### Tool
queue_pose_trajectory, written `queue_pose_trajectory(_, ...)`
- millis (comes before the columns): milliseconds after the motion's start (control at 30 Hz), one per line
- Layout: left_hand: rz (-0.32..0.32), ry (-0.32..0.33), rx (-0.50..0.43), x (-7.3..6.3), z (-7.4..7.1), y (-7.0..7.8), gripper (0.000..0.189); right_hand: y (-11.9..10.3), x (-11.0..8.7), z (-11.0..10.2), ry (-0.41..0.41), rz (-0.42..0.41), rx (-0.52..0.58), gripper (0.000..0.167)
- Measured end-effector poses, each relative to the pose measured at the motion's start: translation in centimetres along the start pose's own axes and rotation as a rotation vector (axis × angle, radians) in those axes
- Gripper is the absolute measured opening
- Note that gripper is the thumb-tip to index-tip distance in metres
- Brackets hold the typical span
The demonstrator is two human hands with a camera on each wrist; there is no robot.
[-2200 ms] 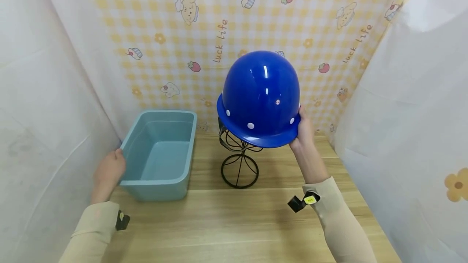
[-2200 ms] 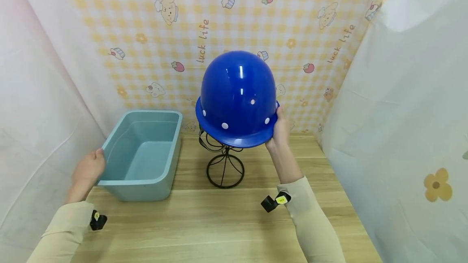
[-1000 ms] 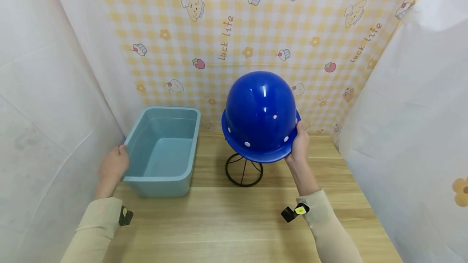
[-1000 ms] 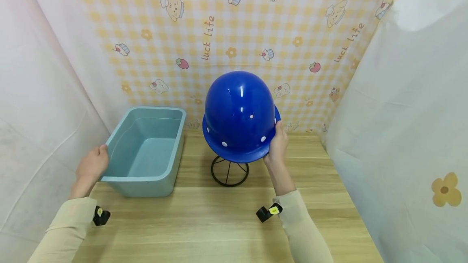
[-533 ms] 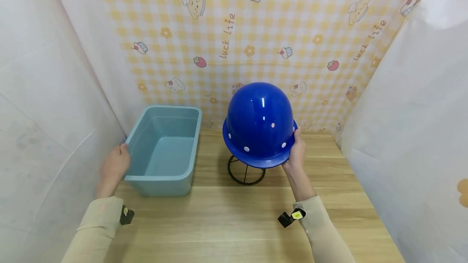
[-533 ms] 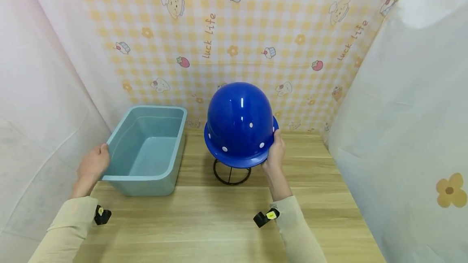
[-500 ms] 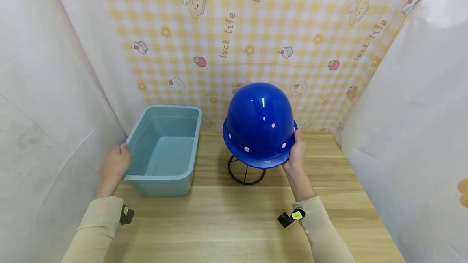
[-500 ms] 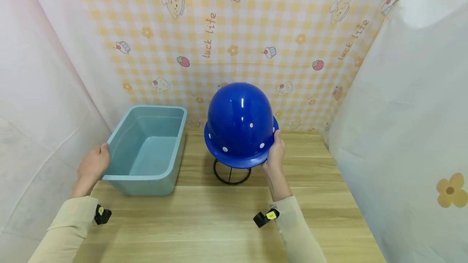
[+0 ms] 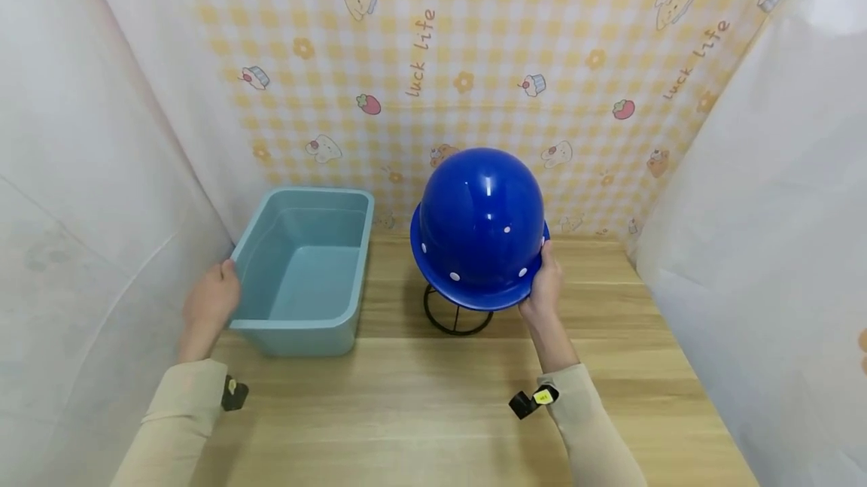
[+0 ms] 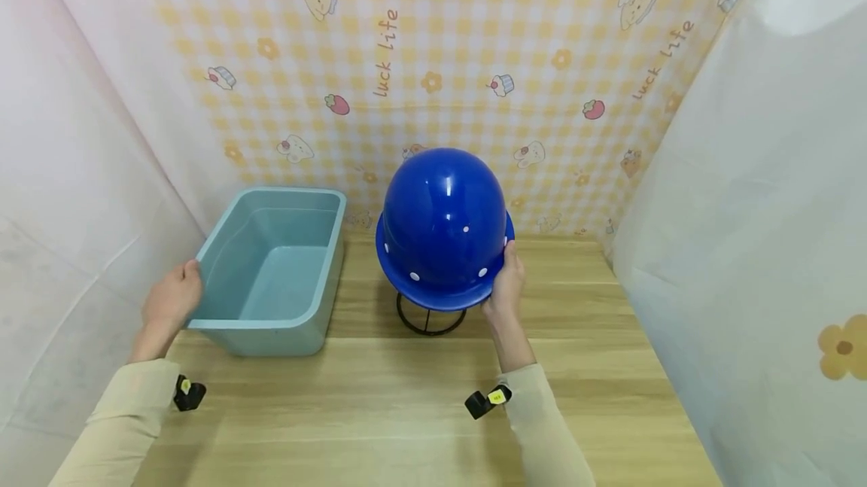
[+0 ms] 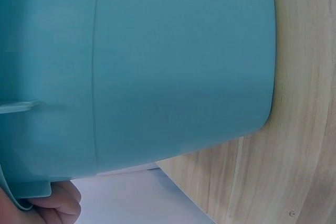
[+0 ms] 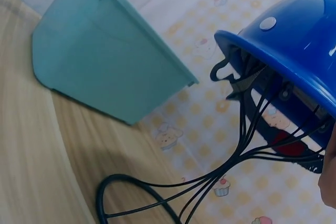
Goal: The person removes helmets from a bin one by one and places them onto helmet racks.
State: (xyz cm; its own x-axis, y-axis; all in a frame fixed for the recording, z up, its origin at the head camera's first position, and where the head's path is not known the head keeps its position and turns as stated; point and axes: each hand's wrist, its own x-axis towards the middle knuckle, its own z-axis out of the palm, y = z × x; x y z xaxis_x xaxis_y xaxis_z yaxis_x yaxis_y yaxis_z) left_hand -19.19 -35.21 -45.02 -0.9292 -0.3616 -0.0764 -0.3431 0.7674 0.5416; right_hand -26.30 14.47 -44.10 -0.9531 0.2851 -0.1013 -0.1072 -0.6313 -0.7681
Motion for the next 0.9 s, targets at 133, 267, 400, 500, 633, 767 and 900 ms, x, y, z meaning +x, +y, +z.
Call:
queue_pose_trajectory(133,0.004,0.010,-0.003,0.2,0.0,-0.2,0.068,0.5,0.4,-0.2,-0.026,-0.021,-0.019,0.033)
queue_pose_trajectory(267,0.014,0.007,-0.009,0.4,0.0,-0.3,0.068,0.8,0.6,-0.7,-0.039,-0.054,-0.050,0.032)
queue_pose_trajectory(400,0.007,0.011,-0.025,0.4,0.0,-0.5,0.068,1.2,0.8,-0.8,-0.067,-0.061,-0.081,0.032)
queue_pose_trajectory(500,0.015,0.024,-0.032,0.4,-0.1,-0.4,0.066,1.3,0.8,-0.8,-0.080,-0.061,-0.088,0.031)
queue_pose_trajectory(633,0.035,0.030,-0.034,0.4,0.0,-0.5,0.066,1.3,0.7,-1.0,-0.077,-0.065,-0.086,0.032)
queue_pose_trajectory(767,0.023,0.020,-0.028,0.3,0.0,-0.5,0.068,1.2,0.6,-1.2,-0.084,-0.072,-0.106,0.033)
queue_pose_trajectory(900,0.015,0.012,-0.021,0.3,0.0,-0.4,0.069,0.9,0.5,-1.6,-0.151,-0.060,-0.134,0.037)
